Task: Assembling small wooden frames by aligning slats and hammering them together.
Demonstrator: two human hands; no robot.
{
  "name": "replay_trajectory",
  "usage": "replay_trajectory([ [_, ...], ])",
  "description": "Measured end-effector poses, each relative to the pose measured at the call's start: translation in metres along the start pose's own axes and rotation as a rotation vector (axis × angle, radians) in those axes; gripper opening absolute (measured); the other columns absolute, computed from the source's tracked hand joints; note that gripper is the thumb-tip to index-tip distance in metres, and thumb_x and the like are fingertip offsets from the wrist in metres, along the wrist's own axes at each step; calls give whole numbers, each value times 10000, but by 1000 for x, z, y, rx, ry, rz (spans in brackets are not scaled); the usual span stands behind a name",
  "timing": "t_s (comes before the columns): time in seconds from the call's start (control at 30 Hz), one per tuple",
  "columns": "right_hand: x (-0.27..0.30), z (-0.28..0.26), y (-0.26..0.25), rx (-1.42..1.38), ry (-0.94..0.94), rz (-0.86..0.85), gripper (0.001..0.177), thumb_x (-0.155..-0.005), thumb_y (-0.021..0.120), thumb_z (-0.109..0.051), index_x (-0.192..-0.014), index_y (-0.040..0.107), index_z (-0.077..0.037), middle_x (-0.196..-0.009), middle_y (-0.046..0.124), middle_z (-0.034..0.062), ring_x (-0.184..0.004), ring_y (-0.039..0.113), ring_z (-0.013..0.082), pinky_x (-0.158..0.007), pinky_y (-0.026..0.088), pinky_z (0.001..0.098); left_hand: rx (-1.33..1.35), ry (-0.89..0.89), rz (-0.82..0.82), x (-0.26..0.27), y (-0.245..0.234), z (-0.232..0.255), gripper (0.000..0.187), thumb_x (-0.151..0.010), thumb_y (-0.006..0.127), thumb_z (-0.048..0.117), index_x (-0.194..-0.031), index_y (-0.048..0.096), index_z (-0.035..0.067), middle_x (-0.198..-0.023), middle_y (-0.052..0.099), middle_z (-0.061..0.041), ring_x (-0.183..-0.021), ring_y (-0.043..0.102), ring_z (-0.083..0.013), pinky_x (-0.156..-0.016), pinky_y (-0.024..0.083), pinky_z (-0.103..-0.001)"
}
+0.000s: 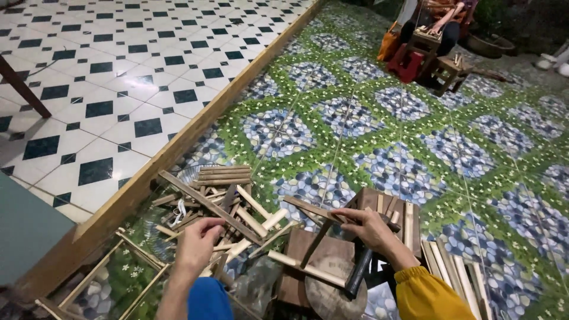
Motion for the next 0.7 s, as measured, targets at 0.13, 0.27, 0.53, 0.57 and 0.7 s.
replay_trajectory([
  [0.13, 5, -5, 0, 34, 45, 5, 436, -916, 745, -143, -1287, 812, -360, -827, 453, 12, -655, 452, 149, -596, 419, 250, -46, 77, 16, -6, 13, 0, 257, -972, 640, 125, -1188, 777, 144, -1162, 796, -45, -1045, 743, -177, -890, 636, -365],
  [0.27, 13, -17, -1, -8, 49, -16, 441, -923, 730, -124, -1305, 806, -332, -809, 464, 15, -653, 425, 146, -599, 383, 251, 7, 218, -9, -11, 49, 19, 240, -932, 691, 123, -1158, 769, 146, -1130, 795, -44, -965, 757, -170, -782, 663, -305],
  [0.53, 31, -36, 1, -130, 46, -20, 433, -890, 706, -7, -1270, 823, -180, -842, 745, 28, -580, 435, 113, -522, 348, 245, 126, 242, -325, -4, 207, 9, 317, -918, 673, 125, -1231, 712, 161, -1258, 727, -14, -1070, 710, -145, -971, 619, -303],
  [0.57, 28, -30, 1, -84, 42, 5, 434, -884, 728, -35, -1256, 829, -237, -815, 724, 1, -589, 446, 109, -536, 355, 248, 258, 309, -390, 1, 224, 18, 421, -907, 647, 111, -1329, 646, 116, -1276, 733, -49, -1078, 725, -161, -951, 610, -298],
  [0.7, 28, -30, 5, -217, 1, 3, 451, -855, 685, 63, -1243, 812, -128, -1061, 820, 0, -733, 614, 115, -655, 492, 247, 394, 365, -413, 4, 258, 38, 248, -901, 648, 141, -1062, 779, 4, -869, 770, -36, -732, 609, -113, -665, 491, -248],
])
Point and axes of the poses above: each hand's wrist, its own x-axis away from the middle knuckle, its own y-axis out of the palm, z = x × y, the point moved 10 cm from there along -x, towards the middle knuckle
